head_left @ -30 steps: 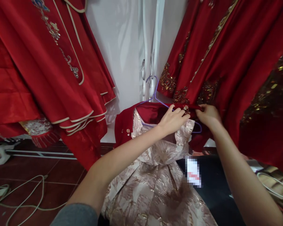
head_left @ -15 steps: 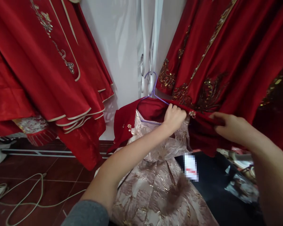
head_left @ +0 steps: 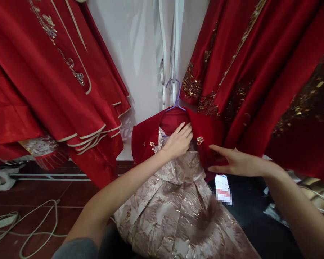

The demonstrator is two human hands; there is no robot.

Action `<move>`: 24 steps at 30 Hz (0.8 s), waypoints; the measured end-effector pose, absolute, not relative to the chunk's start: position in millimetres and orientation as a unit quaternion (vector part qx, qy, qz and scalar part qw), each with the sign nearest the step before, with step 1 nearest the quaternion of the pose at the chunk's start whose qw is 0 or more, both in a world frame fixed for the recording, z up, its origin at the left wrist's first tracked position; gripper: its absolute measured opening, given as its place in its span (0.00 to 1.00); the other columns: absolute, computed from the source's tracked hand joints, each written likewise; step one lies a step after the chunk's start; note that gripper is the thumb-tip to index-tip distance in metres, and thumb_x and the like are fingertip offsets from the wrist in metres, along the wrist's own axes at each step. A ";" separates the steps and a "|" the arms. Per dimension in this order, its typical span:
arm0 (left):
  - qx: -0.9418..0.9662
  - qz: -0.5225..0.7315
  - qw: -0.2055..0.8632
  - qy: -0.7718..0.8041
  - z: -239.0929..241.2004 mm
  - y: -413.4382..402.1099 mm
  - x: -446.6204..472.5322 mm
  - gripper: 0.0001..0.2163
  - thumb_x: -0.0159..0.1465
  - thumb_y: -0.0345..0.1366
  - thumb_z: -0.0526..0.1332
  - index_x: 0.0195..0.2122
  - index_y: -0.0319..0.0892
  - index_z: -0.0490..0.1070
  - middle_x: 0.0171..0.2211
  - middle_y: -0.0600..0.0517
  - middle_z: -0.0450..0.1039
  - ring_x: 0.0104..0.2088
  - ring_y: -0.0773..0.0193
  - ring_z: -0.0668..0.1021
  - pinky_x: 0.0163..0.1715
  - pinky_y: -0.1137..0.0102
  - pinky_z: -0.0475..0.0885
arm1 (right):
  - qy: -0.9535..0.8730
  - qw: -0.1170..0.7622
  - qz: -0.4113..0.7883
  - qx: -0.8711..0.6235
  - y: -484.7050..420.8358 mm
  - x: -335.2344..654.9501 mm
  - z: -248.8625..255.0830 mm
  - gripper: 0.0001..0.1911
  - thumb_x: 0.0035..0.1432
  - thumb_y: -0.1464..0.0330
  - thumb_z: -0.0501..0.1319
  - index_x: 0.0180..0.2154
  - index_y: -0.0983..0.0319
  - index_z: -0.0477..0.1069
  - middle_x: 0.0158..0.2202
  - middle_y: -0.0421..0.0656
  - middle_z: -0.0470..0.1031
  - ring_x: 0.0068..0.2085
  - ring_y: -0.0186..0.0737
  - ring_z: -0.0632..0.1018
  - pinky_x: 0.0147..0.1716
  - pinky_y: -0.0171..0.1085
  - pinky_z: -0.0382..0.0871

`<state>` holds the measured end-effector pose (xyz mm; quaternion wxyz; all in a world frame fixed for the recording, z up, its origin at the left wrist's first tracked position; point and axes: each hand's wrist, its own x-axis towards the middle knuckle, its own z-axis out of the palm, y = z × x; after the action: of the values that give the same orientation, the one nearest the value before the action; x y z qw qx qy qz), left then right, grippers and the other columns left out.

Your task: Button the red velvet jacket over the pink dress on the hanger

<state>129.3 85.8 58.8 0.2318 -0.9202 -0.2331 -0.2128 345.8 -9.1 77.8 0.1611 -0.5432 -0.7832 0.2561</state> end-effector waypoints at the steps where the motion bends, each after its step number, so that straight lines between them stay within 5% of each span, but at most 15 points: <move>1: -0.920 -0.224 0.206 -0.245 60.3 83.0 123.7 0.17 0.62 0.31 0.54 0.50 0.26 0.66 0.57 0.33 0.62 0.62 0.49 0.61 0.63 0.54 0.52 | -0.785 0.186 0.286 -0.517 -5.2 340.0 76.8 0.35 0.50 0.56 0.64 0.58 0.61 0.63 0.50 0.50 0.74 0.47 0.50 0.77 0.46 0.46 0.74; 4: -0.919 -0.275 0.044 -0.279 60.3 74.9 123.5 0.14 0.61 0.31 0.55 0.47 0.32 0.66 0.53 0.37 0.67 0.56 0.50 0.68 0.56 0.55 0.64 | -0.765 0.291 0.354 -0.452 8.5 324.3 74.2 0.26 0.53 0.57 0.63 0.52 0.58 0.66 0.51 0.48 0.73 0.49 0.45 0.76 0.50 0.45 0.72; 7: -0.869 -0.339 -0.212 -0.291 50.0 59.5 138.5 0.18 0.60 0.32 0.56 0.52 0.35 0.61 0.48 0.41 0.70 0.48 0.55 0.74 0.47 0.60 0.72 | -0.719 0.378 0.376 -0.445 18.0 314.4 75.5 0.16 0.55 0.56 0.61 0.41 0.58 0.67 0.41 0.44 0.75 0.41 0.41 0.78 0.43 0.42 0.74; 11: -0.826 -0.295 -0.431 -0.212 30.2 26.3 157.2 0.21 0.61 0.37 0.60 0.54 0.36 0.59 0.47 0.43 0.72 0.45 0.60 0.76 0.44 0.65 0.73 | -0.691 0.432 0.340 -0.470 19.4 309.7 89.7 0.17 0.53 0.54 0.63 0.34 0.60 0.65 0.33 0.42 0.74 0.32 0.36 0.76 0.32 0.37 0.73; 15: -0.904 -0.169 -0.360 -0.157 16.9 4.1 167.8 0.19 0.56 0.45 0.64 0.43 0.36 0.69 0.39 0.45 0.75 0.40 0.58 0.77 0.40 0.66 0.73 | -0.691 0.457 0.287 -0.481 20.3 305.8 100.0 0.18 0.52 0.52 0.63 0.32 0.60 0.65 0.30 0.42 0.73 0.31 0.37 0.75 0.32 0.37 0.71; 20: -0.958 -0.084 -0.159 -0.222 21.6 -3.1 184.2 0.13 0.63 0.38 0.56 0.45 0.36 0.71 0.41 0.41 0.76 0.41 0.52 0.78 0.39 0.62 0.72 | -0.674 0.508 0.231 -0.483 31.6 308.8 95.2 0.17 0.55 0.51 0.60 0.34 0.58 0.64 0.32 0.43 0.74 0.34 0.41 0.76 0.34 0.40 0.71; 24: -0.943 -0.020 -0.218 -0.250 45.5 -17.0 192.6 0.15 0.66 0.35 0.48 0.40 0.33 0.72 0.35 0.38 0.76 0.37 0.53 0.80 0.34 0.64 0.73 | -0.619 0.547 0.219 -0.520 42.9 322.3 98.9 0.16 0.55 0.52 0.60 0.34 0.57 0.65 0.28 0.42 0.73 0.28 0.40 0.75 0.26 0.39 0.69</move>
<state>192.6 -17.0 45.5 -0.2175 -0.9432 -0.2504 -0.0195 322.3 42.9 98.9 0.5468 -0.5201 -0.6185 0.2189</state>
